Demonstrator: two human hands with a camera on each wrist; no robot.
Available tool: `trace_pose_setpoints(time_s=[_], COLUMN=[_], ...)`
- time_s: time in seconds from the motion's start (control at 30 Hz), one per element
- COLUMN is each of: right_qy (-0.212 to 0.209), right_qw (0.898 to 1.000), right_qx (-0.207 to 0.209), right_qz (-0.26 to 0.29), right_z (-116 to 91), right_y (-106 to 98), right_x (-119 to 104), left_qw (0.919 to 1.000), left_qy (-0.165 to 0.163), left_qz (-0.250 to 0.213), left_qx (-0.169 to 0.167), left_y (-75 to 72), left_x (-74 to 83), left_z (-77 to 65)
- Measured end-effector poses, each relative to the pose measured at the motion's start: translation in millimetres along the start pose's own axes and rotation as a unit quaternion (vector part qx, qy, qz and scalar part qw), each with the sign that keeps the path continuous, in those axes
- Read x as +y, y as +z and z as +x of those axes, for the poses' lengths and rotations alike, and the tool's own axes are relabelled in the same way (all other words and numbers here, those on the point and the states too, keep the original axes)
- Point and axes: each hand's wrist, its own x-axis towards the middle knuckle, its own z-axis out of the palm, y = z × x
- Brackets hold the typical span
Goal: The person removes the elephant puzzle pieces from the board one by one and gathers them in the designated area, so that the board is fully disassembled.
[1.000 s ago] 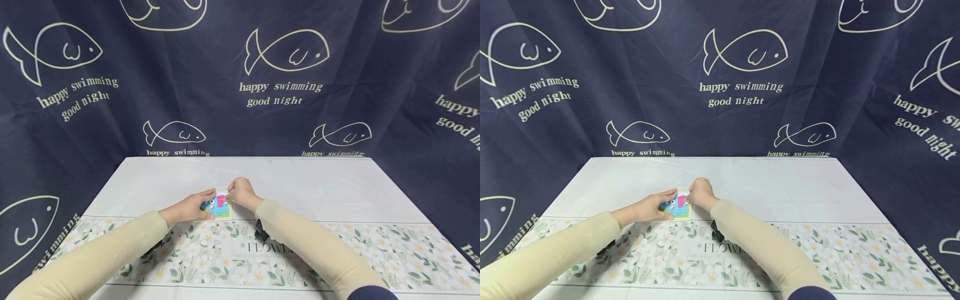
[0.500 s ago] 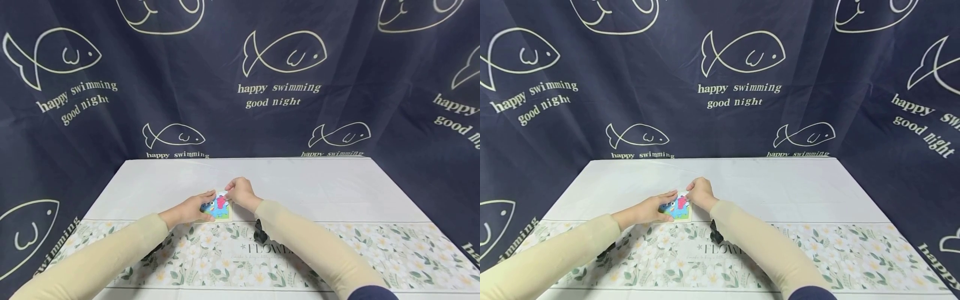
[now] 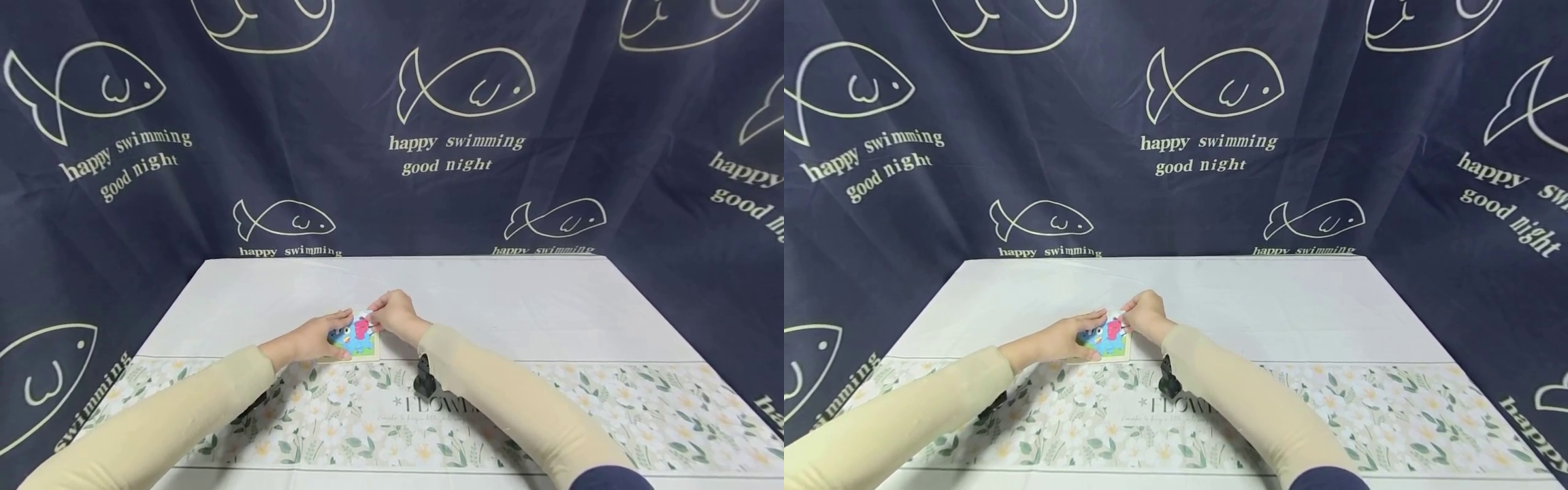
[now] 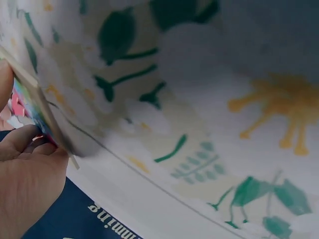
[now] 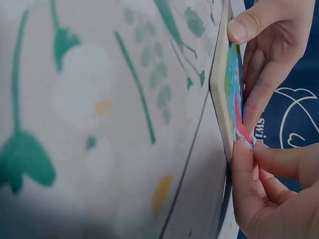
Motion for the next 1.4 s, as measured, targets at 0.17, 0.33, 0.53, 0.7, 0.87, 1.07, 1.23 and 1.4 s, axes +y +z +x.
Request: trace_pose_setpoints(time_s=[0.17,0.33,0.53,0.7,0.87,1.07,1.23,1.4], right_qy=[0.015,0.03,0.034,0.042,0.045,0.045,0.045,0.048], right_qw=[1.0,0.999,0.998,0.997,0.996,0.995,0.995,0.995], right_qx=[-0.006,-0.014,-0.023,-0.026,-0.026,-0.032,-0.029,-0.026], right_qz=[0.021,0.037,0.052,0.06,0.068,0.08,0.086,0.086], right_z=[0,0,-2,-4,-4,-5,-5,-4], right_y=[-3,-5,-4,-4,-5,-7,-7,-6], right_x=[-2,-3,-4,-2,2,3,2,3], left_qw=[0.9999,0.9993,0.9988,0.9981,0.9975,0.9952,0.9932,0.9923], left_qy=[-0.01,-0.013,-0.018,-0.036,-0.048,-0.064,-0.073,-0.078], left_qz=[0.009,0.021,0.032,0.036,0.021,0.006,-0.002,-0.01], left_qx=[0.01,0.027,0.032,0.035,0.047,0.075,0.091,0.095], left_y=[-2.2,1.0,3.3,6.3,12.1,18.9,20.3,22.5], left_x=[2.9,6.4,11.8,17.5,22.1,24.8,28.1,29.1], left_z=[4.3,5.1,3.1,2.2,1.1,1.4,1.5,1.2])
